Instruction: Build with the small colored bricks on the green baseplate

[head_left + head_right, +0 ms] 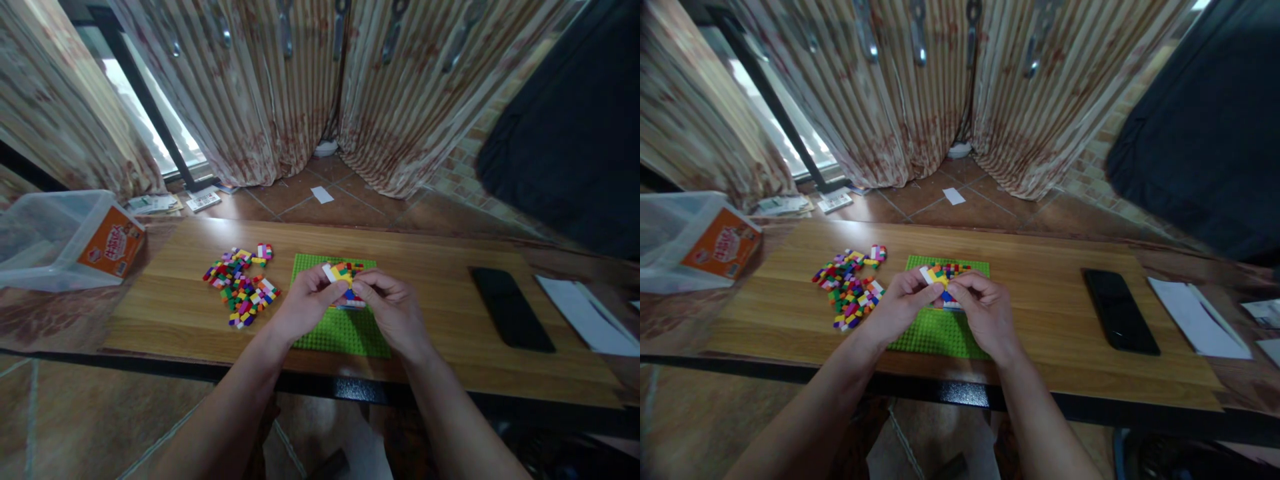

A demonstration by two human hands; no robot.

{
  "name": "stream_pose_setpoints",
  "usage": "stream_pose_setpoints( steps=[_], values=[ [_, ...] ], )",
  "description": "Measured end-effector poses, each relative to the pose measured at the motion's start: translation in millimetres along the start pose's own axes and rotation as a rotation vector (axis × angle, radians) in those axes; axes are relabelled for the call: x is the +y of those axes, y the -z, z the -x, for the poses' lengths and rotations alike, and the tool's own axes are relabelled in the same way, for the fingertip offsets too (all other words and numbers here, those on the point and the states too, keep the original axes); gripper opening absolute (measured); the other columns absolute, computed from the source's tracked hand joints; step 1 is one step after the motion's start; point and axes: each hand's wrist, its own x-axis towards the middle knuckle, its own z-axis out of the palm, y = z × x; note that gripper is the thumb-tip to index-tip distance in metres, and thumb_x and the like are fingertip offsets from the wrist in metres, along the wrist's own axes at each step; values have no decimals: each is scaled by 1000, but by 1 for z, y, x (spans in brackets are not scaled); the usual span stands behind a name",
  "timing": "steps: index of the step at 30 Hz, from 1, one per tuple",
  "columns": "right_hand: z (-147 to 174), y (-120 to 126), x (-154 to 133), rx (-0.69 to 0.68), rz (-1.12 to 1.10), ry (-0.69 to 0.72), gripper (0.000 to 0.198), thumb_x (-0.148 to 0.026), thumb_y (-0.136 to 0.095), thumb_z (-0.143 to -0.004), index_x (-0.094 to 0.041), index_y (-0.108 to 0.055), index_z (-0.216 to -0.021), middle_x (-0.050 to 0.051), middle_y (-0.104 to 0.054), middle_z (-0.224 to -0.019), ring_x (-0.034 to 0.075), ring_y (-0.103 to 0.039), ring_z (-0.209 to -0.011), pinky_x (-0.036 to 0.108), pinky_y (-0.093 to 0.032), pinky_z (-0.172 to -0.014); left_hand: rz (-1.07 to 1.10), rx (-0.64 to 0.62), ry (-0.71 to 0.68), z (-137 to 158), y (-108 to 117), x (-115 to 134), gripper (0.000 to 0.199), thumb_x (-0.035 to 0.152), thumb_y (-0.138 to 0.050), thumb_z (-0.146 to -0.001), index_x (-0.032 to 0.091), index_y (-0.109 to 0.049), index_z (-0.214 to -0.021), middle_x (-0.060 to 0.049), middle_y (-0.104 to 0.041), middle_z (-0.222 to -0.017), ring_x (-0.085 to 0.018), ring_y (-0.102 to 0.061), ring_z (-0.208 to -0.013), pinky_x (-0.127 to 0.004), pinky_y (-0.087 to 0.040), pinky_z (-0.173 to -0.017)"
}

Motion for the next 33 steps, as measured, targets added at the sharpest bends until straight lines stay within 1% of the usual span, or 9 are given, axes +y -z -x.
stream_pose_setpoints(
  steps=[7,12,16,20,22,24,28,30,33],
  values=[
    [1,1,4,-9,-29,-29,14,-36,-72,-80,-25,-75,-74,0,-70,-77,17,-62,-74,30,-50,-70,21,-27,-12,1,1,1,35,46,-82,-69,14,-69,-75,-1,-66,-68,-10,-56,-62,-23,-46,-61],
    [2,3,2,26,9,8,10,-34,-72,-81,-27,-76,-76,0,-71,-79,18,-64,-77,33,-51,-73,46,5,21,0,3,-3,33,45,-82,-70,15,-69,-76,-1,-65,-64,-10,-56,-58,-23,-44,-60],
    [0,13,4,123,162,72,10,-35,-71,-82,-28,-76,-78,2,-71,-86,20,-64,-83,35,-52,-74,78,86,24,-2,9,-5,27,39,-80,-73,15,-68,-75,0,-62,-60,-9,-53,-55,-22,-41,-56],
    [-4,24,14,161,347,119,12,-38,-72,-82,-29,-78,-78,4,-71,-94,22,-65,-91,36,-51,-76,118,242,19,-5,15,-4,25,34,-81,-70,14,-68,-73,2,-60,-61,-8,-51,-53,-22,-41,-53],
    [-6,26,19,154,385,116,12,-39,-72,-82,-29,-78,-79,4,-71,-98,23,-65,-95,37,-50,-80,112,312,21,-6,16,-3,23,32,-82,-68,14,-68,-72,2,-60,-62,-7,-52,-54,-21,-41,-54],
    [-7,25,21,122,415,109,12,-38,-71,-82,-28,-78,-79,4,-70,-101,23,-65,-98,40,-50,-87,105,340,24,-7,16,-3,22,30,-81,-68,14,-68,-72,3,-60,-62,-6,-52,-53,-20,-40,-53],
    [-7,18,20,37,477,104,12,-37,-70,-82,-27,-77,-78,5,-68,-104,23,-64,-99,44,-48,-94,84,333,28,-7,14,-3,21,30,-81,-67,14,-68,-70,3,-60,-60,-6,-50,-52,-21,-38,-52],
    [-7,15,19,29,496,107,12,-36,-70,-81,-27,-76,-76,5,-67,-104,23,-64,-99,44,-47,-95,69,328,34,-7,14,-4,22,31,-81,-68,14,-68,-69,2,-59,-59,-7,-50,-52,-21,-37,-52],
    [-8,13,21,56,506,96,10,-34,-70,-80,-27,-75,-74,5,-66,-104,24,-63,-101,45,-47,-95,55,322,43,-8,15,-7,22,32,-80,-68,14,-67,-70,3,-58,-58,-7,-50,-52,-21,-37,-52]
  ],
)
